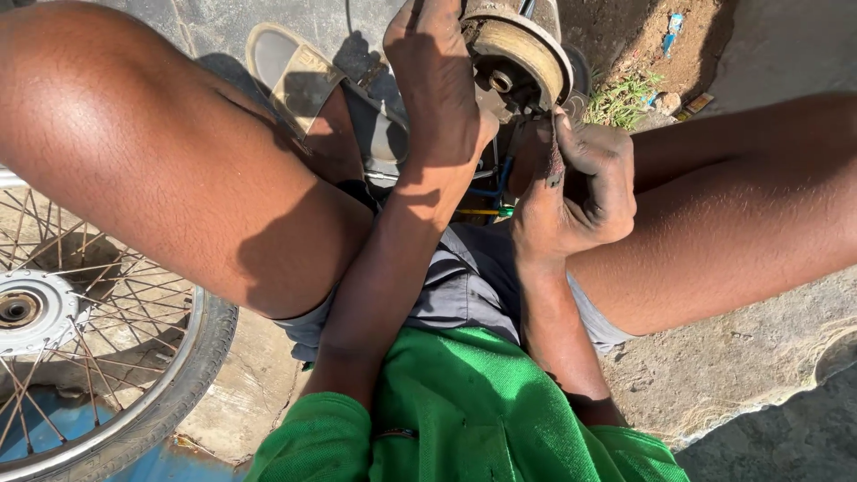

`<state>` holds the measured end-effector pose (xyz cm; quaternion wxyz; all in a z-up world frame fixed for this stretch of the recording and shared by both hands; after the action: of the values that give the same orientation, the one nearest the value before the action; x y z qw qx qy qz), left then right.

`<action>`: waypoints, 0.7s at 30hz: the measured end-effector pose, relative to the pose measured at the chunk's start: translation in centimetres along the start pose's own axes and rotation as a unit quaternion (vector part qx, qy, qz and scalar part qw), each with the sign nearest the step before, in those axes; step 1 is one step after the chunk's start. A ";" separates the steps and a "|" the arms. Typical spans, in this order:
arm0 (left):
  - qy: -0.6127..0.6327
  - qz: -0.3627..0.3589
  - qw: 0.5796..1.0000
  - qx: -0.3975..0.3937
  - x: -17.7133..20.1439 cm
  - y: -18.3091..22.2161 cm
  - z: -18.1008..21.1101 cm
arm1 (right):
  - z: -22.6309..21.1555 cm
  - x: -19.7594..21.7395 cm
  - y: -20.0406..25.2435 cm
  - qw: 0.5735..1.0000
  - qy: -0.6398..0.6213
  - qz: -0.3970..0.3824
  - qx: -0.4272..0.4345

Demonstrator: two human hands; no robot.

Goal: Repairing and cleaning a mechanical motorcycle component, possibly a brake assembly or stator part, using hands and basic tools.

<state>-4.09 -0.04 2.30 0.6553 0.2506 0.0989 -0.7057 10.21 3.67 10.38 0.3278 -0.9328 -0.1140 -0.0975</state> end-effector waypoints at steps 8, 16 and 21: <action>-0.250 -0.075 0.907 -0.330 0.3 2.1 -1.9 | -1.1 0.1 -1.1 0.996 -0.018 0.054 0.074; 0.149 0.051 0.974 0.163 -1.9 0.4 2.2 | -0.4 2.0 0.6 1.000 -0.009 0.012 0.022; 0.057 0.004 0.998 -0.028 1.3 2.2 -6.2 | -1.8 1.0 -1.9 1.000 -0.019 0.021 -0.004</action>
<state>-0.57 1.46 -3.18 0.6580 0.2719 0.1548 -0.6850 10.46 4.12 13.08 0.3240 -0.9378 -0.1008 -0.0731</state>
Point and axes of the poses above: each hand's wrist, its own y-axis away from the middle knuckle, its own x-axis out of the back of the hand, z = x × y, the point moved 4 cm from there along -y, towards the middle knuckle, and after that the axes turned 11 degrees about z, right-handed, at the moved point
